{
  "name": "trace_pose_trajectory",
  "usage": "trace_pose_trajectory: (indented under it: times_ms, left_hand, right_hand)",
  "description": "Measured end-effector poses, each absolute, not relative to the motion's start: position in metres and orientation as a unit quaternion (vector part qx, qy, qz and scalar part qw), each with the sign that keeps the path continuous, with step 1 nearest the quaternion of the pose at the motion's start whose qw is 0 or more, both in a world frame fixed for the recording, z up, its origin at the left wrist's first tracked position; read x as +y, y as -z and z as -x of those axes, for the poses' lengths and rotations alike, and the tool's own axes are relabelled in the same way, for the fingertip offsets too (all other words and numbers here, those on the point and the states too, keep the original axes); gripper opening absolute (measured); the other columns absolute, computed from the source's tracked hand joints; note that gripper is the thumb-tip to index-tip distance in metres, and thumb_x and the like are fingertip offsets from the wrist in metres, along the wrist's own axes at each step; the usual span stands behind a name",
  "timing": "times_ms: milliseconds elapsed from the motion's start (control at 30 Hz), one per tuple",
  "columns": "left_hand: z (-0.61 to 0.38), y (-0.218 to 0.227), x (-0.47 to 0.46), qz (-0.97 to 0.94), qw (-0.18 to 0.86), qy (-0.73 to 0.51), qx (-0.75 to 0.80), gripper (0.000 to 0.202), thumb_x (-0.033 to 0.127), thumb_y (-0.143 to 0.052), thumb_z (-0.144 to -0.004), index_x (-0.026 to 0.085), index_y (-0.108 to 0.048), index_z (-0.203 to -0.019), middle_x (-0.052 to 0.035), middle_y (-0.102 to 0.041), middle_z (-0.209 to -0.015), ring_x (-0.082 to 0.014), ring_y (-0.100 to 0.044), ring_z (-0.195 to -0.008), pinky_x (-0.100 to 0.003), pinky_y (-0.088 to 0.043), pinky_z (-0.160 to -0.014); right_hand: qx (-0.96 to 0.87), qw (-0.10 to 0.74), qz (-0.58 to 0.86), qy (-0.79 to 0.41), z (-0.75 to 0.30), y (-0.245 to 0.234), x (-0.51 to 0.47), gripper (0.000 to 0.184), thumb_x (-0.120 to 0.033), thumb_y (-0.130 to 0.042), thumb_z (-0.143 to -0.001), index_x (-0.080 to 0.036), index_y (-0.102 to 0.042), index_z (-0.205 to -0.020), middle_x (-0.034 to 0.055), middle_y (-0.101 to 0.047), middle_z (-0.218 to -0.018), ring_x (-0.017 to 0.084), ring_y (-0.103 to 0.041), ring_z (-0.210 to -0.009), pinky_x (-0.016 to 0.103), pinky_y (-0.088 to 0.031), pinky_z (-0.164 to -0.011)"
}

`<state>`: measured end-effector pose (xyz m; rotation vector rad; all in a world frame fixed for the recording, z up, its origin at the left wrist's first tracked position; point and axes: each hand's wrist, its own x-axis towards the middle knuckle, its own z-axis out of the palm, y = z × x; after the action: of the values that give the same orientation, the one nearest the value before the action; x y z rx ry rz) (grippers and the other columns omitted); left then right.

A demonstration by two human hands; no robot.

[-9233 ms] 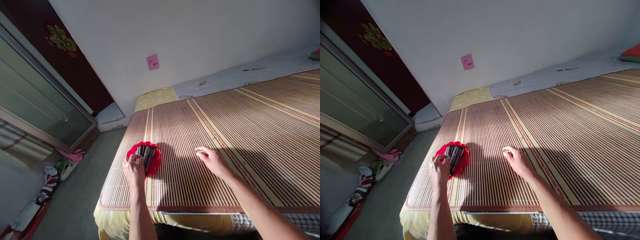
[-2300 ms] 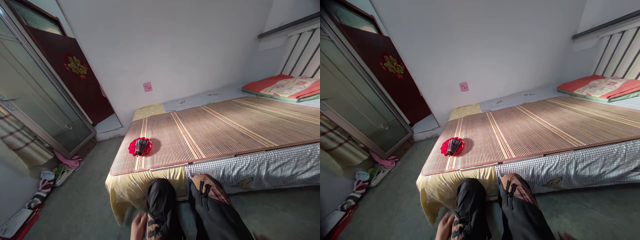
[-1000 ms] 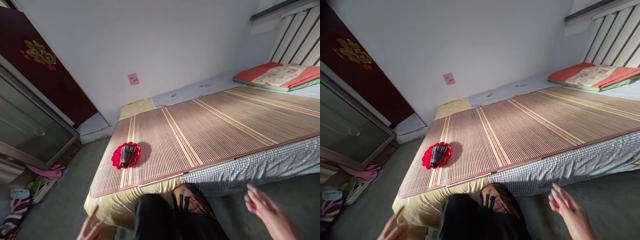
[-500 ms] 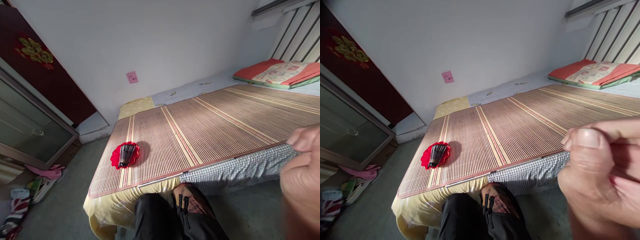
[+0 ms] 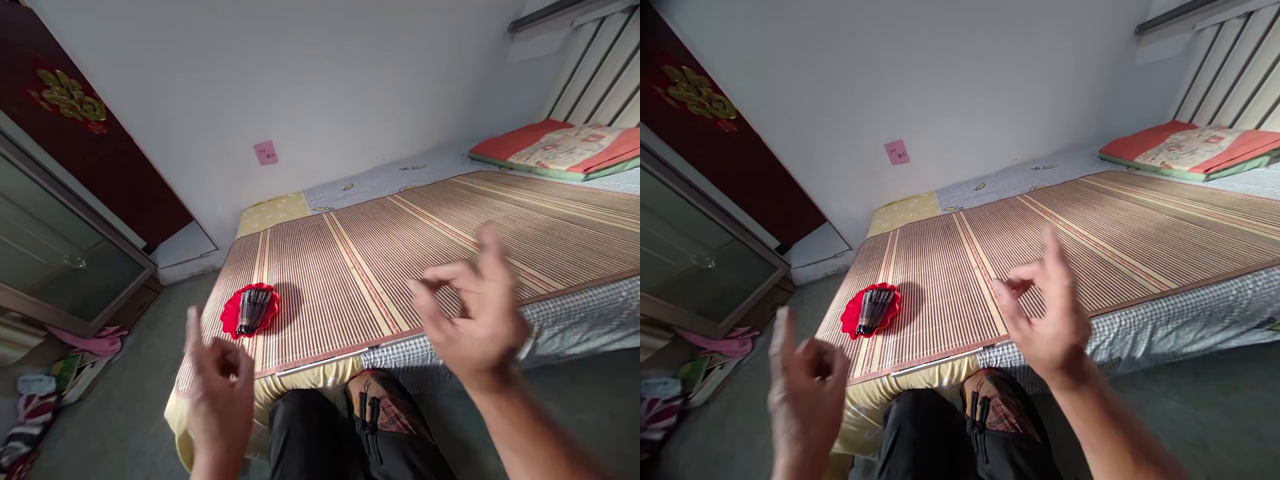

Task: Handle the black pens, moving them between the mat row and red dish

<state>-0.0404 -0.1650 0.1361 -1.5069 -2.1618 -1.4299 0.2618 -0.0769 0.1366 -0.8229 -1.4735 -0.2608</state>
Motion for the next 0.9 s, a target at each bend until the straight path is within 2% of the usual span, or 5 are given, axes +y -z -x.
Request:
trace_pose_trajectory:
  times_ms: [167,333,667,800,900]
  left_hand:
    - [0.027,-0.058,-0.084,0.585,-0.069,0.272,-0.761,0.089,0.007,-0.048,-0.084,0.013,-0.016,-0.167,0.0016,-0.059,-0.069,-0.016,-0.053,-0.058,-0.029,-0.041,-0.062]
    - [0.025,-0.008,-0.044,0.604,-0.124,0.128,-0.777,0.096,0.003,-0.047,-0.083,0.007,-0.002,-0.168,-0.0142,-0.075,-0.1,-0.0216,-0.065,-0.079,-0.032,-0.041,-0.072]
    - [0.028,0.0,-0.036,0.606,-0.131,0.114,-0.776,0.099,0.006,-0.051,-0.085,0.011,0.004,-0.168,-0.0179,-0.073,-0.118,-0.0223,-0.068,-0.09,-0.031,-0.043,-0.076]
    - [0.026,-0.003,-0.048,0.604,-0.152,0.173,-0.763,0.088,0.009,-0.049,-0.088,0.01,-0.013,-0.167,-0.0115,-0.073,-0.099,-0.0205,-0.066,-0.082,-0.03,-0.046,-0.076]
    - [0.032,0.006,-0.096,0.591,-0.143,0.302,-0.734,0.07,0.014,-0.039,-0.095,0.012,-0.028,-0.164,-0.0055,-0.068,-0.086,-0.0184,-0.063,-0.073,-0.031,-0.05,-0.076]
  right_hand:
    - [-0.748,0.4,0.529,-0.032,-0.223,-0.068,-0.018,0.073,-0.017,-0.04,-0.106,-0.016,-0.004,-0.169,0.004,-0.07,-0.08,0.015,-0.06,-0.057,0.026,-0.048,-0.052]
    - [-0.758,0.115,0.632,-0.113,-0.197,-0.001,0.022,0.086,-0.001,-0.045,-0.095,-0.011,-0.001,-0.168,0.0106,-0.075,-0.085,0.018,-0.067,-0.062,0.026,-0.038,-0.05]
    - [-0.783,0.117,0.607,-0.072,-0.194,0.032,0.029,0.084,0.001,-0.034,-0.096,-0.01,0.009,-0.167,0.0164,-0.076,-0.105,0.021,-0.071,-0.075,0.028,-0.047,-0.062]
    - [-0.782,0.129,0.605,-0.071,-0.193,0.019,0.022,0.076,-0.006,-0.039,-0.1,-0.007,-0.004,-0.167,0.0194,-0.076,-0.109,0.023,-0.073,-0.08,0.029,-0.05,-0.065]
    - [-0.801,0.197,0.556,-0.098,-0.196,0.015,-0.012,0.065,-0.016,-0.042,-0.103,-0.015,-0.025,-0.165,0.0164,-0.075,-0.117,0.022,-0.073,-0.078,0.031,-0.055,-0.068]
